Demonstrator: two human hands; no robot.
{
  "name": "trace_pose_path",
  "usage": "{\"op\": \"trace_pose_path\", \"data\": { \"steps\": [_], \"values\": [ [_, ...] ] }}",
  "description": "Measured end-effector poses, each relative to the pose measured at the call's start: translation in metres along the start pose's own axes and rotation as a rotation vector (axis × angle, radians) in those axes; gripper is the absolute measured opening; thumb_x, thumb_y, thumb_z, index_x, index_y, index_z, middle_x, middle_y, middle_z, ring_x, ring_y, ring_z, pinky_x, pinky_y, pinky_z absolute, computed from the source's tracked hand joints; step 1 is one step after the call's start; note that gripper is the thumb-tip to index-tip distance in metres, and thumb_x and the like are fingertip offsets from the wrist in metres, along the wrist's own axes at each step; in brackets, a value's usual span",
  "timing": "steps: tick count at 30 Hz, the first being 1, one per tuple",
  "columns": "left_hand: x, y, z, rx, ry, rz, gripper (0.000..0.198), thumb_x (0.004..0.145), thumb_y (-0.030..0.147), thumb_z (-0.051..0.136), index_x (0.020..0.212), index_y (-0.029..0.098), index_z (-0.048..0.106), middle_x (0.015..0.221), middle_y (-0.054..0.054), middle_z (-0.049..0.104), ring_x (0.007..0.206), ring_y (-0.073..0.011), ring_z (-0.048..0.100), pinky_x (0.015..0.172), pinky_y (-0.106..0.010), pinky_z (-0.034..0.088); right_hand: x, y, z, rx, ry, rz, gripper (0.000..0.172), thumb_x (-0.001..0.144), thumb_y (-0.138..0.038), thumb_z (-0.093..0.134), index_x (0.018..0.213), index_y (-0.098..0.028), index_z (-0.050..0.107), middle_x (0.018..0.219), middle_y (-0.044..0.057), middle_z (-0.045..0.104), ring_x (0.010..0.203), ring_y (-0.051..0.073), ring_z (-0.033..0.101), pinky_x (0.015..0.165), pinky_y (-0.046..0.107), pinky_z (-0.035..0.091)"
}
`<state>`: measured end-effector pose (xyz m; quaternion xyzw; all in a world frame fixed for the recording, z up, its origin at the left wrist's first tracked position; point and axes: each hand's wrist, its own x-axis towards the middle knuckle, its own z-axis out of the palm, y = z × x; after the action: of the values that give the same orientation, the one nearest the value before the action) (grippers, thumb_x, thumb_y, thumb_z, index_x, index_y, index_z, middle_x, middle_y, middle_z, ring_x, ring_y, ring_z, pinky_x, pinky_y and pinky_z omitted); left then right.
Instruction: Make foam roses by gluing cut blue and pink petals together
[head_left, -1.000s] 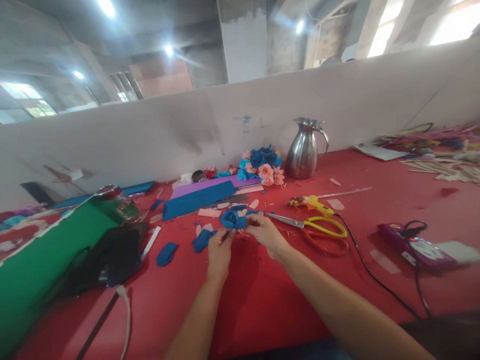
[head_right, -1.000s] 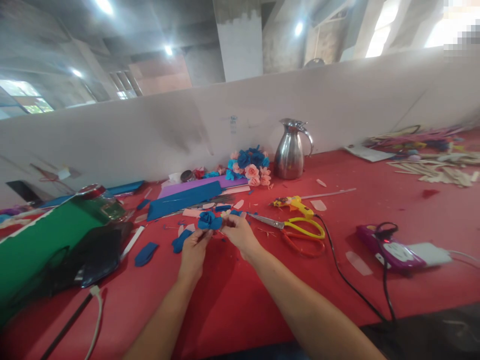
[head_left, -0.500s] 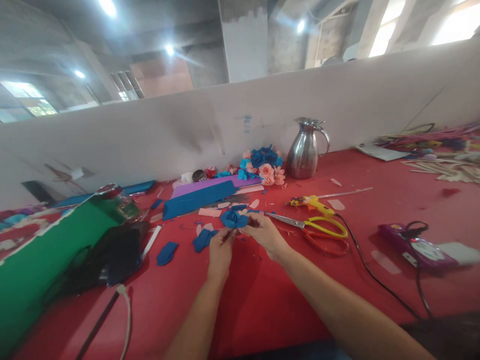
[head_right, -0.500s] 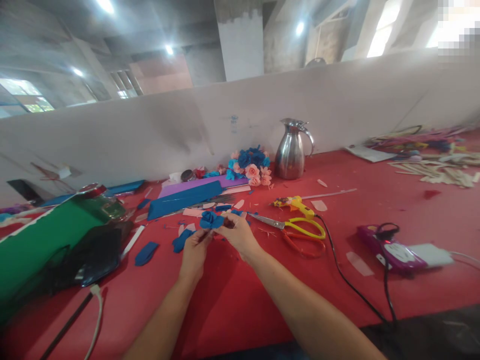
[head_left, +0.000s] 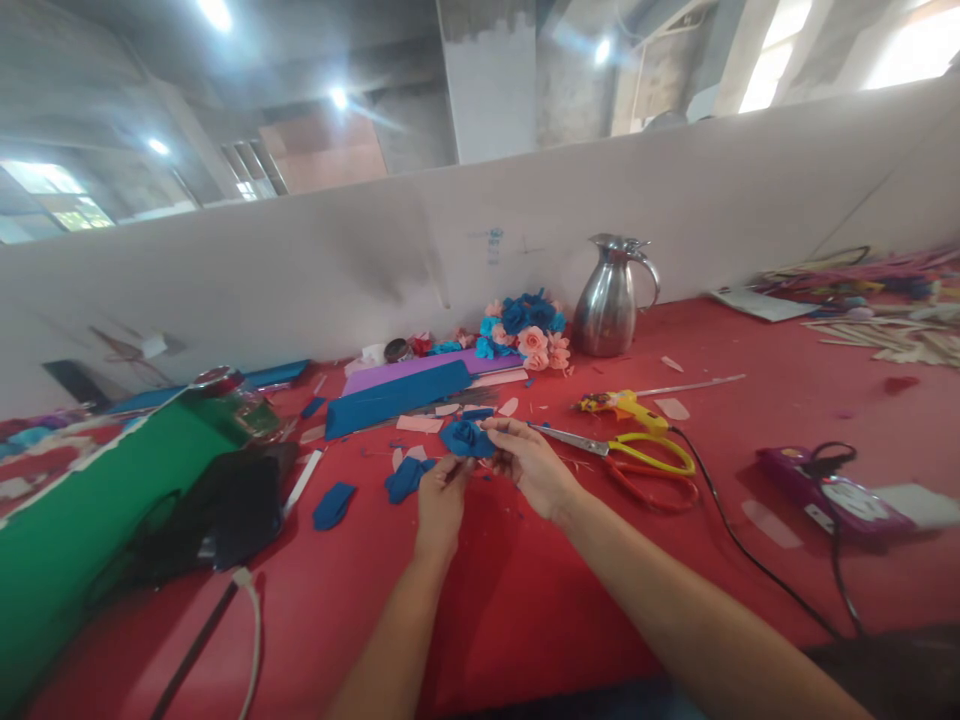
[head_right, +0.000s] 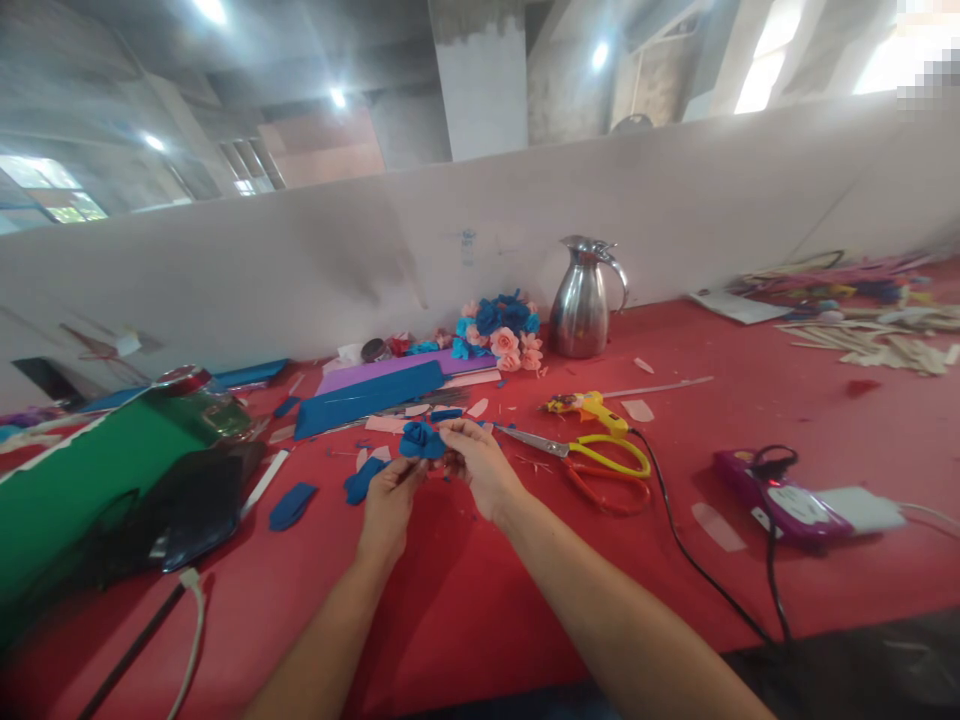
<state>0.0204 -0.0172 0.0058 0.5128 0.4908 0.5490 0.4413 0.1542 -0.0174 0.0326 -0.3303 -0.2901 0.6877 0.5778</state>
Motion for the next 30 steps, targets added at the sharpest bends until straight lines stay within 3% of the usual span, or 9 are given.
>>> {"op": "trace_pose_path", "data": {
  "steps": [6, 11, 15, 19, 22, 25, 30],
  "values": [
    [0.0, -0.002, -0.001, -0.002, 0.002, 0.019, 0.017, 0.066, 0.033, 0.068, 0.064, 0.015, 0.069, 0.063, 0.001, 0.06, 0.064, -0.0128, 0.046, 0.063, -0.023, 0.037, -0.001, 0.0, 0.002, -0.032, 0.022, -0.08, 0.035, 0.058, -0.036, 0.077, 0.084, -0.019, 0.062, 0.067, -0.003, 0.063, 0.051, 0.008, 0.053, 0.052, 0.022, 0.039],
    [0.001, -0.003, -0.001, 0.018, 0.035, 0.015, 0.016, 0.066, 0.032, 0.068, 0.063, 0.016, 0.068, 0.061, 0.002, 0.059, 0.062, -0.012, 0.046, 0.062, -0.023, 0.037, 0.001, 0.001, 0.001, -0.115, 0.124, -0.149, 0.025, 0.064, -0.038, 0.067, 0.078, -0.02, 0.058, 0.063, -0.004, 0.058, 0.051, 0.01, 0.049, 0.052, 0.024, 0.037],
    [0.002, -0.005, -0.001, 0.017, 0.062, 0.017, 0.016, 0.065, 0.032, 0.069, 0.063, 0.016, 0.068, 0.06, 0.001, 0.061, 0.061, -0.0128, 0.049, 0.06, -0.023, 0.038, -0.005, 0.003, 0.002, -0.485, 0.252, -0.552, 0.015, 0.072, -0.031, 0.058, 0.084, -0.022, 0.055, 0.077, 0.0, 0.057, 0.065, 0.014, 0.053, 0.061, 0.028, 0.042],
    [0.001, -0.004, -0.002, -0.039, 0.023, 0.012, 0.014, 0.062, 0.03, 0.068, 0.067, 0.016, 0.07, 0.066, -0.001, 0.066, 0.065, -0.0151, 0.054, 0.064, -0.025, 0.042, -0.012, 0.008, 0.005, -0.972, 0.186, -0.886, 0.032, 0.069, -0.022, 0.064, 0.1, -0.023, 0.054, 0.102, 0.007, 0.058, 0.096, 0.022, 0.053, 0.082, 0.037, 0.045],
    [0.0, -0.003, -0.002, -0.023, -0.002, 0.04, 0.014, 0.063, 0.028, 0.065, 0.069, 0.017, 0.071, 0.068, -0.002, 0.068, 0.068, -0.017, 0.057, 0.067, -0.026, 0.044, -0.016, 0.012, 0.007, -1.175, 0.16, -0.972, 0.025, 0.073, -0.019, 0.064, 0.097, -0.023, 0.056, 0.105, 0.008, 0.058, 0.1, 0.024, 0.052, 0.087, 0.039, 0.044],
    [0.0, -0.003, -0.002, -0.02, -0.011, 0.035, 0.013, 0.064, 0.026, 0.064, 0.069, 0.016, 0.071, 0.067, -0.001, 0.068, 0.066, -0.0166, 0.057, 0.066, -0.026, 0.044, -0.018, 0.012, 0.007, -1.269, 0.222, -1.01, 0.017, 0.078, -0.022, 0.063, 0.094, -0.022, 0.057, 0.103, 0.007, 0.059, 0.098, 0.023, 0.052, 0.085, 0.038, 0.042],
    [0.0, -0.004, -0.001, -0.035, -0.054, 0.03, 0.011, 0.063, 0.024, 0.064, 0.068, 0.016, 0.071, 0.066, -0.002, 0.069, 0.068, -0.0175, 0.059, 0.066, -0.027, 0.046, -0.022, 0.009, 0.008, -1.414, 0.322, -1.031, 0.017, 0.08, -0.032, 0.065, 0.093, -0.022, 0.059, 0.105, 0.007, 0.06, 0.098, 0.024, 0.05, 0.085, 0.038, 0.038]
  ]
}}
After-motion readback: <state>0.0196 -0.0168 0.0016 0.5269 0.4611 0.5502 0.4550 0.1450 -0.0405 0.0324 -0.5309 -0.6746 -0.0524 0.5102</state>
